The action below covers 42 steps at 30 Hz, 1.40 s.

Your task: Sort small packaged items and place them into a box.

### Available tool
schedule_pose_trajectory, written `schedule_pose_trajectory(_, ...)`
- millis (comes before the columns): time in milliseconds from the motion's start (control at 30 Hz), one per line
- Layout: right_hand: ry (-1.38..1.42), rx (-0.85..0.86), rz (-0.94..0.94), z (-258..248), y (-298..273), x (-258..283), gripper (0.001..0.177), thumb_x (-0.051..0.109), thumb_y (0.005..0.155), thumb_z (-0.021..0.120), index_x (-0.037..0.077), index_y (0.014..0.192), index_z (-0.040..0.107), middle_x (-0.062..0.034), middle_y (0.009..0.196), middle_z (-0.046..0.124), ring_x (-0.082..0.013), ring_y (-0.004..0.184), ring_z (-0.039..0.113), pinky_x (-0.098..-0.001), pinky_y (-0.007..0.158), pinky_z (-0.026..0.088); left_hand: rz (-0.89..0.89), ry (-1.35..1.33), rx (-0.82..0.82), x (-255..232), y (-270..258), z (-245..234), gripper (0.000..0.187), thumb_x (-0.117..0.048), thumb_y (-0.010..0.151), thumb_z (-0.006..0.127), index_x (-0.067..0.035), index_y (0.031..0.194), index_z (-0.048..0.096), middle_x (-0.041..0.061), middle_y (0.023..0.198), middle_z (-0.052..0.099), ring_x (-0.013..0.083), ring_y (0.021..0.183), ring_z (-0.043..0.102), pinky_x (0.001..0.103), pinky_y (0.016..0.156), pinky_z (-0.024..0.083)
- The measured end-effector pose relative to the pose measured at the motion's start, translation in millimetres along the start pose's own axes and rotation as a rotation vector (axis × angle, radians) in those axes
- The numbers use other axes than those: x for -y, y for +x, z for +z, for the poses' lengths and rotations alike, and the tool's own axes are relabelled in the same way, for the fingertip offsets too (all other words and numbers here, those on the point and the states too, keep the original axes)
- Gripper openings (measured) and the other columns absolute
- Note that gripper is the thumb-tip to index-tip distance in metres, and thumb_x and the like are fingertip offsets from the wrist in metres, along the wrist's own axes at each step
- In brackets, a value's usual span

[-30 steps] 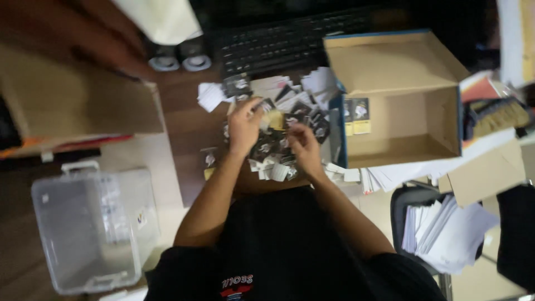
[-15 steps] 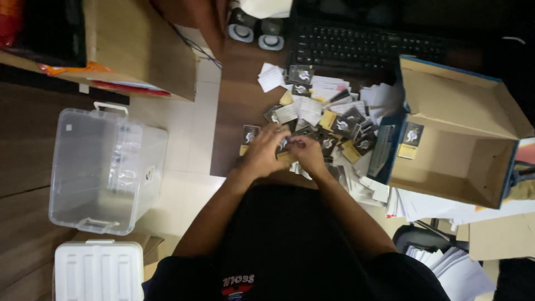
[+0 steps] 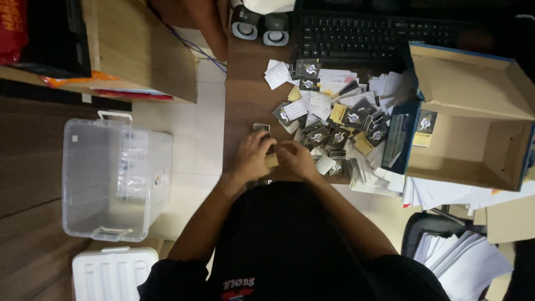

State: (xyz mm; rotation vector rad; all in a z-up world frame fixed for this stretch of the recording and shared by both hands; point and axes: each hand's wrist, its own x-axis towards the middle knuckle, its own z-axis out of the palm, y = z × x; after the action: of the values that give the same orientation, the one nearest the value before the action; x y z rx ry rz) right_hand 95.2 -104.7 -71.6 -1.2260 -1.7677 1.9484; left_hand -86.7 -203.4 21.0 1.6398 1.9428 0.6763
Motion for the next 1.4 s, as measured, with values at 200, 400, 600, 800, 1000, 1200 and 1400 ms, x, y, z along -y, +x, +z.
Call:
schedule_pose_trajectory(200,0.062,-0.086,0.089,-2.5,5.3,-7.3,0.040,0.023,0.096,0.069,0.001,0.129,0.063,-0.0084,0.095,0.073,-0.0150,0.079,0.067,-0.0292,0.067,0.054,0.201,0.194,-0.058,48.1,7.2,6.9,0.079,-0.018,0.064,0.088,-0.018,0.136,0.057,0.015,0.149,0.047,0.0398,0.139,0.045,0.055,0.115,0.038)
schedule_pose_trajectory(400,0.039,-0.232,0.010,8.8,16.6,-56.0,0.040,0.024,0.095,0.070,0.003,0.128,0.062,-0.0062,0.104,0.072,-0.0117,0.087,0.067,-0.0285,0.067,0.056,0.266,0.292,0.055,63.4,21.3,9.9,0.094,-0.019,0.062,0.088,-0.022,0.148,0.050,0.017,0.148,0.045,0.0413,0.139,0.041,0.061,0.116,0.031)
schedule_pose_trajectory(600,-0.004,-0.303,-0.028,23.7,15.1,-51.6,0.042,0.023,0.096,0.075,0.000,0.129,0.062,-0.0075,0.100,0.071,-0.0124,0.087,0.064,-0.0266,0.075,0.053,0.307,0.277,0.012,74.8,20.2,4.4,0.088,-0.021,0.070,0.086,-0.024,0.150,0.049,0.019,0.155,0.042,0.0413,0.143,0.040,0.061,0.116,0.031)
schedule_pose_trajectory(800,0.178,-0.345,0.094,48.7,23.5,-29.8,0.050,0.022,0.096,0.071,0.002,0.140,0.056,-0.0131,0.109,0.067,-0.0175,0.089,0.060,-0.0331,0.074,0.051,-0.207,-0.012,-0.151,88.0,1.7,21.0,0.073,-0.030,0.081,0.082,-0.006,0.143,0.052,0.023,0.131,0.060,0.0400,0.116,0.061,0.051,0.097,0.050)
schedule_pose_trajectory(1000,0.340,-0.289,-0.041,77.5,50.0,-40.0,0.054,0.018,0.101,0.063,0.004,0.148,0.041,-0.0117,0.139,0.061,-0.0206,0.127,0.060,-0.0340,0.104,0.049,-0.190,-0.038,-0.146,106.1,4.6,45.5,0.059,-0.022,0.087,0.076,-0.005,0.140,0.057,0.021,0.107,0.072,0.0402,0.097,0.070,0.048,0.084,0.055)
schedule_pose_trajectory(1200,0.257,-0.309,-0.074,81.7,43.9,-11.4,0.047,0.018,0.100,0.064,0.001,0.142,0.052,-0.0149,0.133,0.068,-0.0212,0.120,0.067,-0.0339,0.102,0.054,-0.029,-0.053,-0.225,117.8,9.7,43.5,0.054,-0.016,0.085,0.074,0.000,0.135,0.060,0.024,0.110,0.072,0.0420,0.099,0.069,0.049,0.085,0.055)
schedule_pose_trajectory(1400,0.190,-0.295,-0.144,84.8,41.7,-18.9,0.045,0.021,0.099,0.067,0.000,0.137,0.056,-0.0154,0.130,0.069,-0.0203,0.119,0.066,-0.0325,0.102,0.051,-0.179,-0.131,-0.098,107.9,13.3,30.1,0.050,-0.015,0.086,0.073,-0.002,0.133,0.063,0.021,0.097,0.074,0.0388,0.091,0.072,0.047,0.081,0.057)
